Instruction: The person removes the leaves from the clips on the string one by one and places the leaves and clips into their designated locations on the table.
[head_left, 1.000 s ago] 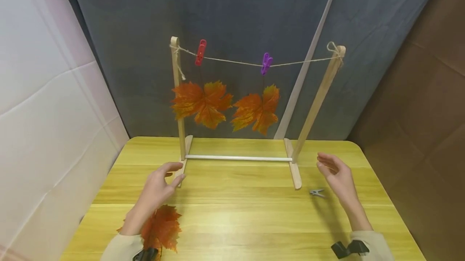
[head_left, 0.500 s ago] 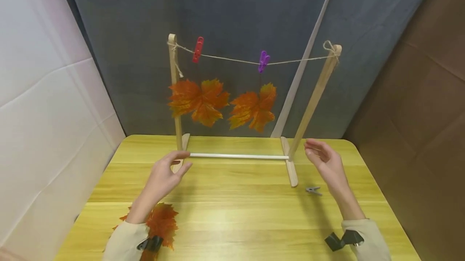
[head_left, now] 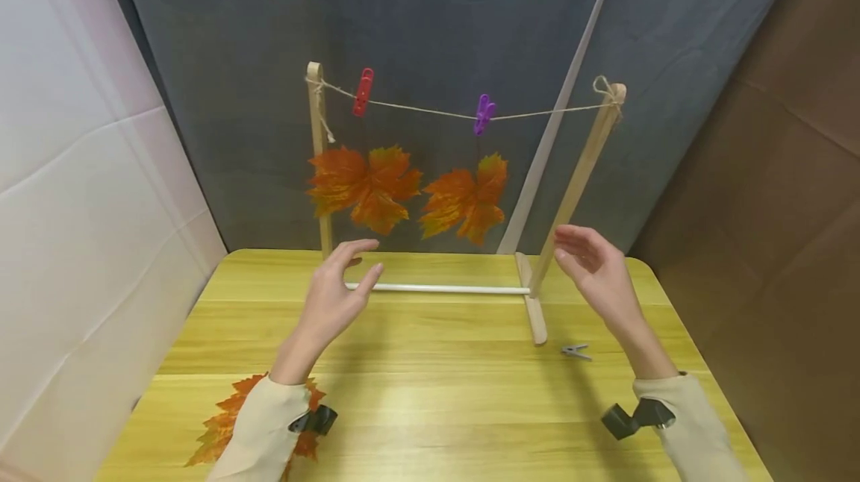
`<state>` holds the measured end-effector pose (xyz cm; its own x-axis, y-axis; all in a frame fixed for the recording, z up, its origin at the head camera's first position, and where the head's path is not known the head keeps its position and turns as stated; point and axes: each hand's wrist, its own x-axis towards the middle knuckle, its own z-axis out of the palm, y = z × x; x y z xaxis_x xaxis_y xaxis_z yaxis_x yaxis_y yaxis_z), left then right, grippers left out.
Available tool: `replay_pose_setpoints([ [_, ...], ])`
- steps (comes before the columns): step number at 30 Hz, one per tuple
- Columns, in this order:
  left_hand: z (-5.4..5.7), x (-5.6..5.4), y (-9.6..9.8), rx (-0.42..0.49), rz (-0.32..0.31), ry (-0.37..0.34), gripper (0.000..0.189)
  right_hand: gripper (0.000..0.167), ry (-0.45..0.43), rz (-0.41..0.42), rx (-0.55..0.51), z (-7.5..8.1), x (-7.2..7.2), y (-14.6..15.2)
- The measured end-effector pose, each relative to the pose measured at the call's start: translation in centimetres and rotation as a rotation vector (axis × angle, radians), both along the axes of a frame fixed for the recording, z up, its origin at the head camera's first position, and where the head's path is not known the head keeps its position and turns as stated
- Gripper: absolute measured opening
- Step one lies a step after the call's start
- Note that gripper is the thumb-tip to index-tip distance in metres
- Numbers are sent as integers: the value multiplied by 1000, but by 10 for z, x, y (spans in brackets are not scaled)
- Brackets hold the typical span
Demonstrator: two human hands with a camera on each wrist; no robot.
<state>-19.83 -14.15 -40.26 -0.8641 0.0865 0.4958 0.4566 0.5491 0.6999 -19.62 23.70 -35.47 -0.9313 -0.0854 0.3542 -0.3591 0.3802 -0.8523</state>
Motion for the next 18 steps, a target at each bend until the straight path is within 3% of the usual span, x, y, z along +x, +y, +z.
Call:
replay_pose_setpoints([
  [5,15,-8,16,30,-36,53,41,37,55,31,2,14,-2,-3],
  [18,51,-33,45,43,-92,106,49,38,149,87,62,51,-13,-24],
])
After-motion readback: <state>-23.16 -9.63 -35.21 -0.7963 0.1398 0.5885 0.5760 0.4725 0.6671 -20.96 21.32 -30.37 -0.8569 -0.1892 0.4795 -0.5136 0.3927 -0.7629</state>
